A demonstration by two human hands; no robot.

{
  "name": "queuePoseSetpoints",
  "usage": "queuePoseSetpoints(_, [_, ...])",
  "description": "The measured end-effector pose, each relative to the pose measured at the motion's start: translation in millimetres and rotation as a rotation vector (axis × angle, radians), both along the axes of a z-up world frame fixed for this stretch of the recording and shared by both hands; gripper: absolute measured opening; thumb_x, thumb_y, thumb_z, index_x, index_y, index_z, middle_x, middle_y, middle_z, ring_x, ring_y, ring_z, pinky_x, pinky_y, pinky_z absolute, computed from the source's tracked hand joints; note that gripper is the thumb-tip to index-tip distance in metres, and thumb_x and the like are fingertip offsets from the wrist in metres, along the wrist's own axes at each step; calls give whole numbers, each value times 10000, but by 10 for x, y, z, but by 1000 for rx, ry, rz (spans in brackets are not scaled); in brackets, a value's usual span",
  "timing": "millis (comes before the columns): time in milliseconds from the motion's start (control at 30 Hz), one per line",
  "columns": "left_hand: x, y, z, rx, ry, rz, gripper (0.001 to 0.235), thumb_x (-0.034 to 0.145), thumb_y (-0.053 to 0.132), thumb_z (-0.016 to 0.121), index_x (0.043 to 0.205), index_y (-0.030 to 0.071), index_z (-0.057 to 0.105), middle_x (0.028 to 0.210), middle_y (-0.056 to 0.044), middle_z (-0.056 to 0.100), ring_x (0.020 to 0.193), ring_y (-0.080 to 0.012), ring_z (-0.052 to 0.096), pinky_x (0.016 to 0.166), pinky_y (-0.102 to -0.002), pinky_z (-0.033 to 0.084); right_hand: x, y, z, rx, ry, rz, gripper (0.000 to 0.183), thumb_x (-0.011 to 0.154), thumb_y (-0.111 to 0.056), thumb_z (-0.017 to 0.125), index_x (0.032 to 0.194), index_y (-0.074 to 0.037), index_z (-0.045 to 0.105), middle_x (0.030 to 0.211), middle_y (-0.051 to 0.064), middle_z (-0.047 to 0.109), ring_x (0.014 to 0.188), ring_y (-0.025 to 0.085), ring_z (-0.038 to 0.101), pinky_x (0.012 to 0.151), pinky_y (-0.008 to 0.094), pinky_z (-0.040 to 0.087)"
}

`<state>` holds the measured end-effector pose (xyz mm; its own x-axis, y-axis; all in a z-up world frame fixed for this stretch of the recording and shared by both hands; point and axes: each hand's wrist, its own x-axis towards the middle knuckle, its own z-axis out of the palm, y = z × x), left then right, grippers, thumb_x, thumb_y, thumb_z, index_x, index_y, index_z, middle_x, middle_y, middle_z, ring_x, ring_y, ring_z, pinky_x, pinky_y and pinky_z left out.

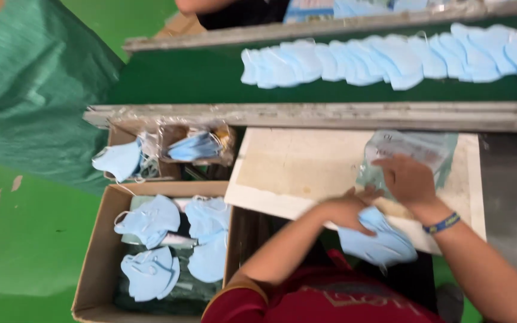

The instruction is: Packing blue disposable face masks into plastic bags and boxes in a manufacturing or distribution facility.

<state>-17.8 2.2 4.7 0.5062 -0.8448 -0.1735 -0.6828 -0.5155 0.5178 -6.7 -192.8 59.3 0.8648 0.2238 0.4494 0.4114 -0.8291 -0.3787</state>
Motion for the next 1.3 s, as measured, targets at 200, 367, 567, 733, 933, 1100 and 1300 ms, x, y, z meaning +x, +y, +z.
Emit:
queuePoseSetpoints(200, [89, 767, 706, -612, 575, 158, 443, 884, 303, 817, 1240, 73, 690, 1164, -138, 758, 1061, -228, 699, 956, -328, 563, -293, 20, 628, 345, 382, 54, 237, 879, -92, 619, 1004, -163, 808, 909, 92, 778, 624, 258, 683, 582, 366, 529])
queuePoseSetpoints(367, [-78, 725, 1102, -487, 293, 553, 363, 855, 245, 766, 1149, 35, 746, 1033, -126, 781, 933, -204, 737, 852, -333, 570, -412, 270, 834, 192, 541, -25, 343, 837, -191, 687, 1156, -128, 797, 940, 143, 769, 683, 272, 743, 665, 377, 583])
queuePoseSetpoints(567, [-27, 475, 606, -985, 762, 747, 330, 895, 164, 751, 1182, 7, 704, 1086, -114, 757, 999, -213, 721, 881, -353, 575, -664, 658, 228, -99, 143, -83, 678, 893, -278, 681, 1521, -111, 488, 967, 155, 709, 824, 341, 692, 709, 457, 553])
queuePoseSetpoints(733, [-38, 180, -83, -1231, 927, 764, 369, 968, 106, 723, 1299, -33, 638, 1211, -129, 704, 1065, -211, 685, 915, -360, 572, -727, 619, -61, 166, -14, 137, 650, 890, -178, 632, 1510, -20, 512, 978, 159, 691, 827, 346, 678, 721, 455, 545])
queuePoseSetpoints(933, [-414, 84, -492, -1199, 1288, 491, 372, 1035, 143, 638, 1391, 50, 584, 1229, -85, 667, 1090, -179, 657, 937, -337, 540, -1023, 515, -270, 223, 158, 154, 520, 833, -117, 745, 1343, -82, 648, 864, 169, 686, 757, 280, 670, 715, 373, 557])
queuePoseSetpoints(1100, [-665, -146, -1609, -178, 664, 276, 244, 844, 83, 632, 1028, -38, 737, 887, -244, 764, 811, -359, 707, 676, -496, 574, -888, 70, -198, 85, -128, 269, 854, 526, -315, 917, 1226, 112, 678, 1066, 256, 703, 971, 364, 689, 868, 380, 537])
queuePoseSetpoints(1300, [-1037, 159, 83, 191, -180, 284, 229, 1019, 255, 637, 995, 93, 797, 1013, -139, 794, 924, -243, 767, 793, -353, 611, -35, -891, -3068, 663, 890, 168, 226, 854, 24, 752, 1074, 62, 720, 1035, 194, 680, 935, 263, 697, 887, 314, 524])
